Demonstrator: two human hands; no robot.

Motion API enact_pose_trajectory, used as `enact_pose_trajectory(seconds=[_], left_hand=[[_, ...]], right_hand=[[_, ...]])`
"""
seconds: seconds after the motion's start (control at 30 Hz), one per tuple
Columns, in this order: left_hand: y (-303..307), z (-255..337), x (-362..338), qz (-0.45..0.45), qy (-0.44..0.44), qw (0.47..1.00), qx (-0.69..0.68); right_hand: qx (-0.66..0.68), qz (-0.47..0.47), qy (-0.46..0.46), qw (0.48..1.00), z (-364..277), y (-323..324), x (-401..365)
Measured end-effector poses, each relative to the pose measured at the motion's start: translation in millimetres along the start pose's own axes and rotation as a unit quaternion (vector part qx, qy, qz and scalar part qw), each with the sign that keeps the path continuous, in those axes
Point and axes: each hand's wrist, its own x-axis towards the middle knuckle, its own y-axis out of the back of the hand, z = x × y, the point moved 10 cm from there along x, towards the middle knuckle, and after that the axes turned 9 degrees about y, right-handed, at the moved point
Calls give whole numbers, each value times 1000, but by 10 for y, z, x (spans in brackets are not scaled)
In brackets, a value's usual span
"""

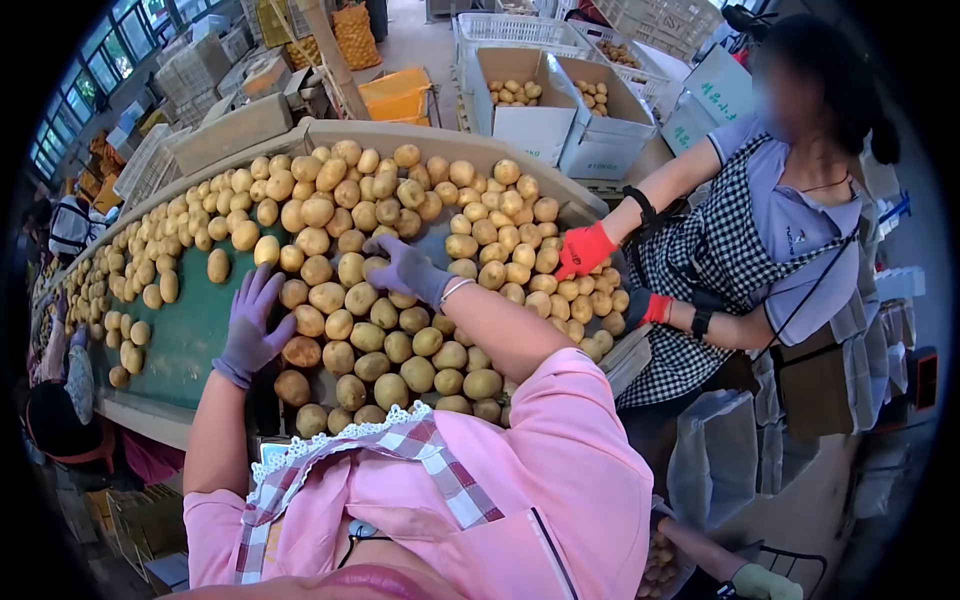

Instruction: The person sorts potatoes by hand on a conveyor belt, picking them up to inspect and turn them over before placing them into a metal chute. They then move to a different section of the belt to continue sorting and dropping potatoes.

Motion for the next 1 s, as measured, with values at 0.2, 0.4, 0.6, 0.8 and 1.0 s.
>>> enact_pose_trajectory(seconds=[0.2,0.4,0.6,0.8,1.0], left_hand=[[-111,95,-52,2,-30,999,-11],[-23,116,-158,27,-31,999,-9],[69,273,-235,57,-57,997,-12],[-34,122,-319,66,-53,995,60],[215,70,-266,136,-18,988,69]], right_hand=[[-321,90,662,672,-3077,2,-1035],[-544,393,314,672,-1983,2031,128],[-403,146,399,811,-1474,453,518],[-298,110,282,906,-781,3,1268],[-538,-202,239,783,-1323,-829,166]])
